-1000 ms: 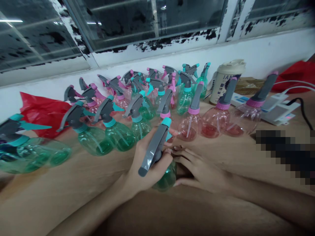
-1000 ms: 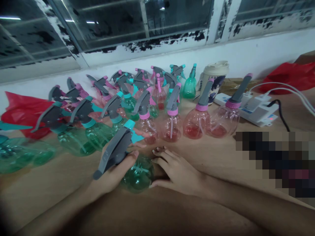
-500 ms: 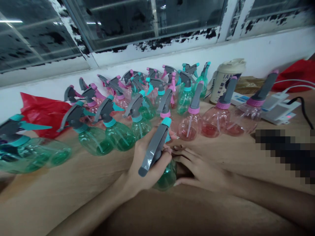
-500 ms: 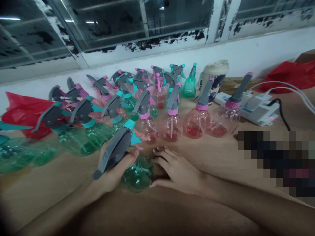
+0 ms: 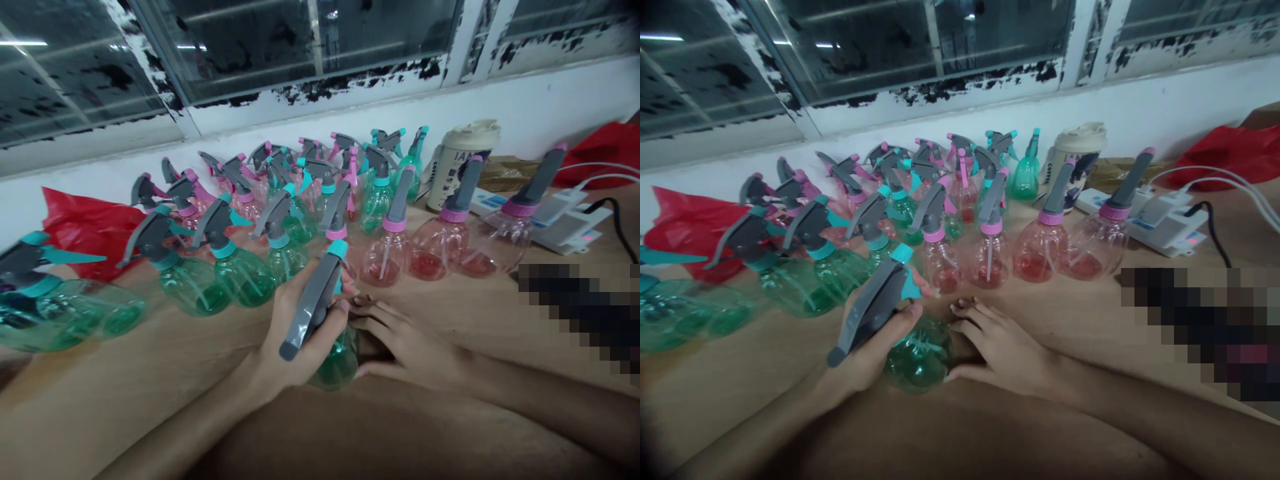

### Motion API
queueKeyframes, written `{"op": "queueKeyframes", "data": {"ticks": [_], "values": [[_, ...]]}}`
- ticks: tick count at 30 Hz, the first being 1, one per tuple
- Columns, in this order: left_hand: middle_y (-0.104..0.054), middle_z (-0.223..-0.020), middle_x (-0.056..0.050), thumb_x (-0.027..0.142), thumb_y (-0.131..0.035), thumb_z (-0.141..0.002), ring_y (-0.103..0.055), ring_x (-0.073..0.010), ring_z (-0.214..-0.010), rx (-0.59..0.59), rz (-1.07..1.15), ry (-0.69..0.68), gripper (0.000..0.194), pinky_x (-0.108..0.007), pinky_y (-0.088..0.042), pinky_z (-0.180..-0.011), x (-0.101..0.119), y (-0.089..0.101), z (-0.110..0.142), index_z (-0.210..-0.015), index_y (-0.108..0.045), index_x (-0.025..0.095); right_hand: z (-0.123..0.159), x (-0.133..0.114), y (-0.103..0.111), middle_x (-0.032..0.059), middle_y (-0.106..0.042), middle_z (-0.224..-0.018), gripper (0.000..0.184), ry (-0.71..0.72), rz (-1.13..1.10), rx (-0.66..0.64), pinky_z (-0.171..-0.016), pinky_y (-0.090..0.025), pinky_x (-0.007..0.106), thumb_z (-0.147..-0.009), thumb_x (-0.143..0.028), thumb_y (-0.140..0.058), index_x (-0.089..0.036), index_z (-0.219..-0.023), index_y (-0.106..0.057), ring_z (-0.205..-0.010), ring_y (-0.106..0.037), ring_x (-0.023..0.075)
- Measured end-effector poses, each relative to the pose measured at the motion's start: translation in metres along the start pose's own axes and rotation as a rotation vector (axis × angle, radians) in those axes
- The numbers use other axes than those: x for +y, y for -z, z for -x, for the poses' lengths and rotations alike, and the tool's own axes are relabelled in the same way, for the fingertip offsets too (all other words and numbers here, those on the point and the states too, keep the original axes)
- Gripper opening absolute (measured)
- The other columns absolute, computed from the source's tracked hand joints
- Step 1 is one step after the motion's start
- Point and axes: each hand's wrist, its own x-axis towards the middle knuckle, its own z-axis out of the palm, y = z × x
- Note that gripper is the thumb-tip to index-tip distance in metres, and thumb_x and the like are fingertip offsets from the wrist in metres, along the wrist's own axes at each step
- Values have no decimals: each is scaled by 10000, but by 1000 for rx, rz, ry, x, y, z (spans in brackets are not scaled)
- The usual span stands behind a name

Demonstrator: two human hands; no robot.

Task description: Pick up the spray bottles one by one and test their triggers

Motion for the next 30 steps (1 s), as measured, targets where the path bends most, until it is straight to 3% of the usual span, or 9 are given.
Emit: {"op": "queueKeyframes", "data": {"ticks": [5, 10, 14, 22, 30], "values": [[-638, -854, 17, 124, -516, -757, -632, -134, -702, 28, -18, 9, 282, -240, -522, -636, 4, -2, 0, -1001, -515, 265, 1, 0, -1, 142, -547, -1240, 659, 3, 1, -3, -1048, -326, 481, -782, -563, -546, -134, -1273, -449, -1251, -403, 273], [-643, -737, 26, 145, -539, -756, -641, -124, -674, 105, -71, 84, 107, -217, -515, -609, 5, -7, 6, -826, -553, 223, 1, 2, -2, 136, -537, -1252, 661, 20, -14, 16, -1043, -331, 490, -789, -567, -535, -155, -1294, -424, -1257, -399, 274], [-646, -762, 7, 152, -540, -736, -638, -140, -694, 127, -92, 98, 96, -236, -520, -620, 5, -8, 7, -806, -560, 215, 1, 2, -2, 141, -528, -1259, 647, 19, -5, -2, -1059, -313, 472, -788, -578, -529, -137, -1257, -459, -1270, -380, 271], [-652, -789, -5, 135, -541, -725, -641, -147, -729, 100, -73, 103, 115, -247, -527, -635, 2, -8, 6, -806, -567, 212, 0, 0, 0, 141, -535, -1251, 594, 6, 3, -8, -1064, -306, 473, -786, -574, -534, -134, -1183, -512, -1263, -386, 267], [-641, -819, 1, 125, -528, -734, -643, -142, -743, 77, -54, 105, 187, -254, -535, -682, 7, -6, 5, -889, -559, 224, 1, 0, -2, 140, -544, -1245, 659, 12, 5, 29, -1044, -336, 474, -773, -561, -560, -139, -1268, -452, -1255, -400, 268]]}}
